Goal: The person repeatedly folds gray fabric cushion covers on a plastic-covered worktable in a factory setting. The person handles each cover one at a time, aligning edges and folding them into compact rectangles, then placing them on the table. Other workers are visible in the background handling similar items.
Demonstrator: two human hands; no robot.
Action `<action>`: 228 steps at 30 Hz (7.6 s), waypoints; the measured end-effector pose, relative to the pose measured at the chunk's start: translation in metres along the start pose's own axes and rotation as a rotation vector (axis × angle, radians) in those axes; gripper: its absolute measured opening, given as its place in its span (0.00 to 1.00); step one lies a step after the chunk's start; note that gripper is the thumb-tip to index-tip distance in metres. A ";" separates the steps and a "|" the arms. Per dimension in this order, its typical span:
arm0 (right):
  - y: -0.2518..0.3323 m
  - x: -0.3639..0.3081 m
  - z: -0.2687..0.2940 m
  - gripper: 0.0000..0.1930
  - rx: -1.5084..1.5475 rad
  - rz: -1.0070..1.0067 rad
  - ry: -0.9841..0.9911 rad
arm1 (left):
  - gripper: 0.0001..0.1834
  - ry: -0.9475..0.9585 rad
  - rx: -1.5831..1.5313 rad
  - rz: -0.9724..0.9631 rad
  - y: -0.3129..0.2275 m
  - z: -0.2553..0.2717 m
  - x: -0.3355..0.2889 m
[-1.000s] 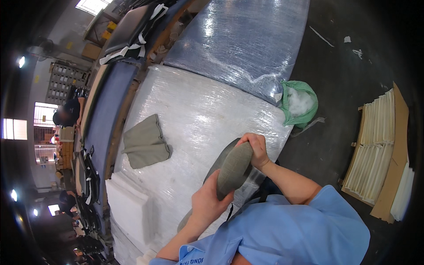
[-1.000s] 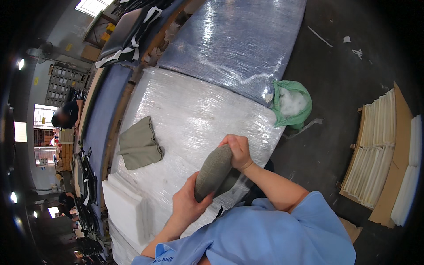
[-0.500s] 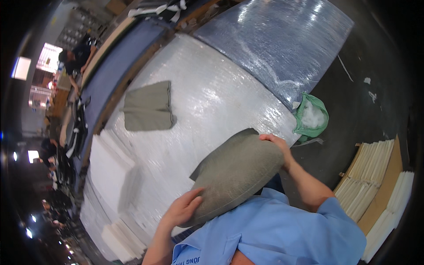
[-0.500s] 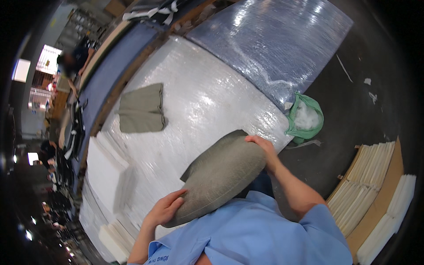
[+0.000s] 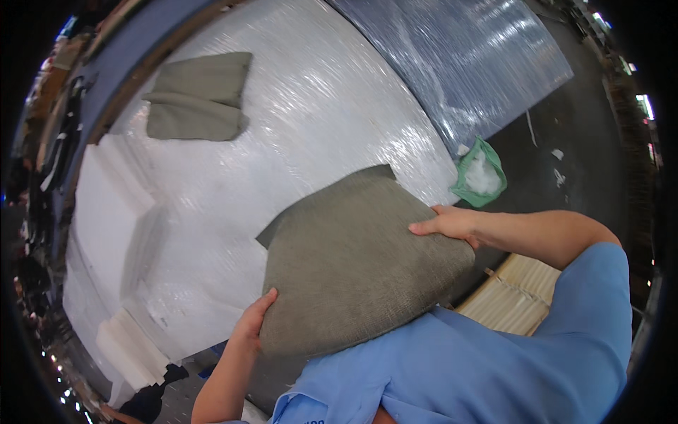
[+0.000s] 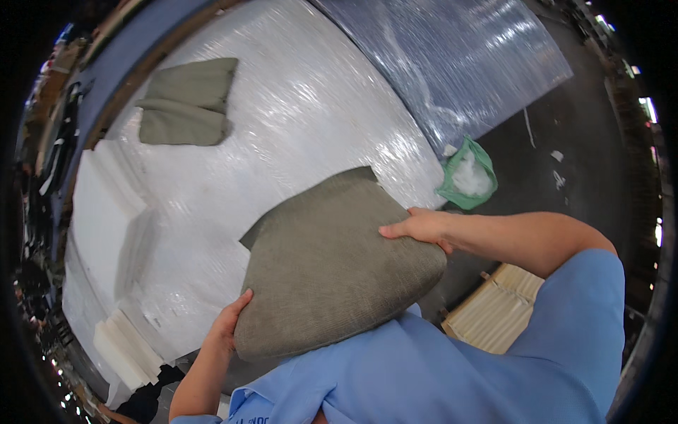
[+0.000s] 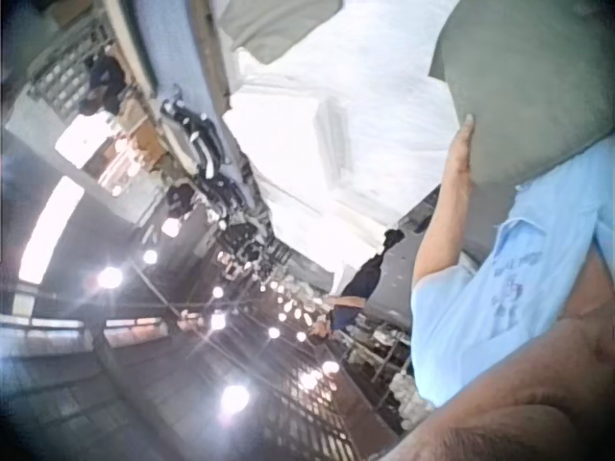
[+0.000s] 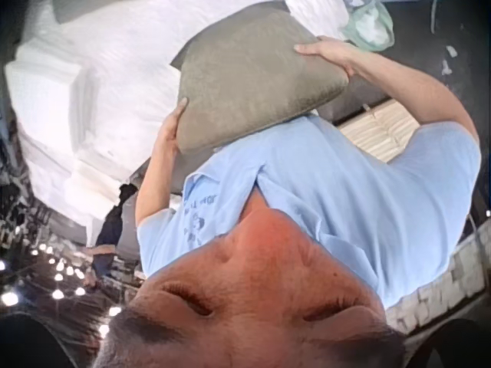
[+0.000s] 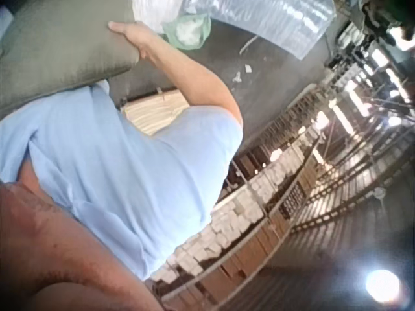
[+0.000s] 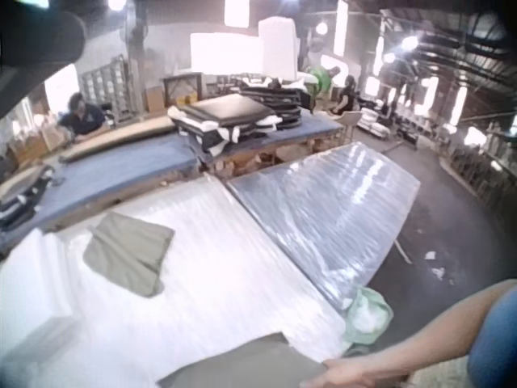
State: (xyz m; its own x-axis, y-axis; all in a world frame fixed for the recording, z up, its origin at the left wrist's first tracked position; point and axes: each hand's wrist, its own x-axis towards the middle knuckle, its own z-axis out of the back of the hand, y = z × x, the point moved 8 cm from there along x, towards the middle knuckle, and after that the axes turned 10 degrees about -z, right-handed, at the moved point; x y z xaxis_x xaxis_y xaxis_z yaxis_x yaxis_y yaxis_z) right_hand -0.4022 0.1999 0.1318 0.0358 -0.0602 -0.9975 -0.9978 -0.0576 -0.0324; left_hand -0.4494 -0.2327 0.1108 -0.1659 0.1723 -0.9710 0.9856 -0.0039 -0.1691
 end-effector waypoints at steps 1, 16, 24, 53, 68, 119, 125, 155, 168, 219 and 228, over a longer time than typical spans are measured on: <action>0.004 0.003 0.000 0.55 -0.006 -0.009 -0.019 | 0.35 -0.038 0.038 -0.001 0.003 0.003 0.007; 0.063 0.123 0.033 0.39 -0.180 -0.149 -0.171 | 0.36 -0.121 0.165 0.096 -0.018 0.056 0.155; 0.059 0.203 0.054 0.35 0.047 0.181 -0.181 | 0.39 0.117 0.375 -0.104 -0.039 0.039 0.176; 0.043 -0.079 0.017 0.29 0.580 1.788 -0.635 | 0.26 -0.477 0.624 -1.779 -0.091 -0.038 -0.115; 0.051 -0.034 0.035 0.41 0.799 1.582 -0.189 | 0.39 0.281 1.955 -1.425 -0.080 -0.363 -0.118; 0.029 0.084 0.052 0.25 0.696 1.377 -0.502 | 0.12 1.110 1.460 -1.038 -0.058 -0.437 -0.034; -0.013 0.097 0.014 0.26 0.637 0.501 0.553 | 0.17 1.439 1.197 -1.103 -0.018 -0.436 -0.031; 0.066 0.204 0.055 0.34 0.039 0.405 0.094 | 0.30 1.021 0.834 -0.920 -0.058 -0.424 0.108; -0.022 -0.016 0.077 0.19 1.008 1.372 -0.308 | 0.29 1.006 1.105 -0.844 -0.050 -0.413 0.134; 0.061 0.056 0.037 0.30 0.689 1.343 0.062 | 0.34 0.176 -0.188 -1.141 -0.093 0.008 -0.045; 0.053 -0.010 0.035 0.33 0.628 1.253 0.182 | 0.36 0.079 -0.348 -1.328 -0.063 0.010 -0.026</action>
State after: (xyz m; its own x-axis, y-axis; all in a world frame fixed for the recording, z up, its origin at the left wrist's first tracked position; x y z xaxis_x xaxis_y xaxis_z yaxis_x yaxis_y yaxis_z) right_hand -0.4572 0.2322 0.1374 -0.9214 0.1316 -0.3656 -0.2301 0.5733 0.7864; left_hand -0.5076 -0.2469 0.1447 -0.9906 -0.0924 -0.1010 0.0491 0.4487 -0.8923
